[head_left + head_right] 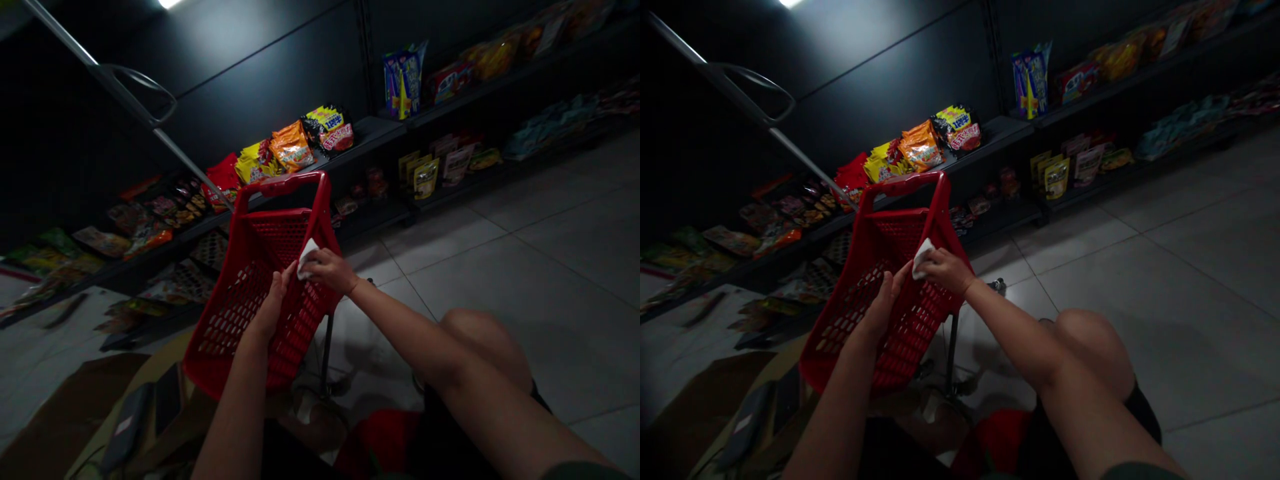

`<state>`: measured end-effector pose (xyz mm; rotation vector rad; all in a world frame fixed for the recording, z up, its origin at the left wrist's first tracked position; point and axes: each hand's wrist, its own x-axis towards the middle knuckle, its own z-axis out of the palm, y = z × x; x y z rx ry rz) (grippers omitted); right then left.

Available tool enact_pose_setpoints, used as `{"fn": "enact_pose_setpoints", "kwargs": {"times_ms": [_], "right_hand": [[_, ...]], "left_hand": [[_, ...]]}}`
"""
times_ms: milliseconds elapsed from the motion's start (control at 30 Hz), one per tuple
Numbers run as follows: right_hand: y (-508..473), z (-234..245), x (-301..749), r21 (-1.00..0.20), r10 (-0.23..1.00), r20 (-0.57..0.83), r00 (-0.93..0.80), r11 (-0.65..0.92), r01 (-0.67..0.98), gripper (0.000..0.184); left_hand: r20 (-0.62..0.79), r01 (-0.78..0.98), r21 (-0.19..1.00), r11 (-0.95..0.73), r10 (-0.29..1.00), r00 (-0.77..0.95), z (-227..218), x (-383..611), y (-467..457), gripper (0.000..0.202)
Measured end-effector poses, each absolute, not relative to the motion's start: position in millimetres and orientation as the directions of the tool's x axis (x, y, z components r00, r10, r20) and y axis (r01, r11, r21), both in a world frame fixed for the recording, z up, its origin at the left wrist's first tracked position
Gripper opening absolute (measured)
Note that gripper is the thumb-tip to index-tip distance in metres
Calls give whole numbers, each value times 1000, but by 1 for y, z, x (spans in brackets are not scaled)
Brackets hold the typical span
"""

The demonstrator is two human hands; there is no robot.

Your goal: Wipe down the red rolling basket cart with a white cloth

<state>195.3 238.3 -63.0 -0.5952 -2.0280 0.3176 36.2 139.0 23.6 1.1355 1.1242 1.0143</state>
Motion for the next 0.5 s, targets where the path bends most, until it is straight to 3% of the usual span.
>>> {"fn": "enact_pose_setpoints", "kwargs": {"times_ms": [67,167,267,333,400,500], "right_hand": [[249,-56,201,-572,660,714,-235,742,349,24],[246,-46,199,-690,755,655,-45,621,371,31],[211,-50,187,-732,799,602,-19,561,386,36],[174,-62,174,-714,792,602,-100,590,376,36],[135,-76,161,-619,695,655,-296,718,318,31],[95,-88,144,-345,365,710,-602,926,154,27]], "left_hand": [[-162,-109,977,182,972,172,26,41,138,79],[-168,-146,969,197,968,188,25,46,139,78],[-157,-99,979,177,971,180,23,47,142,78],[-160,-41,985,169,974,160,21,47,143,78],[-180,-3,983,183,971,155,21,46,141,76],[-205,15,979,205,966,158,24,48,135,74]]}}
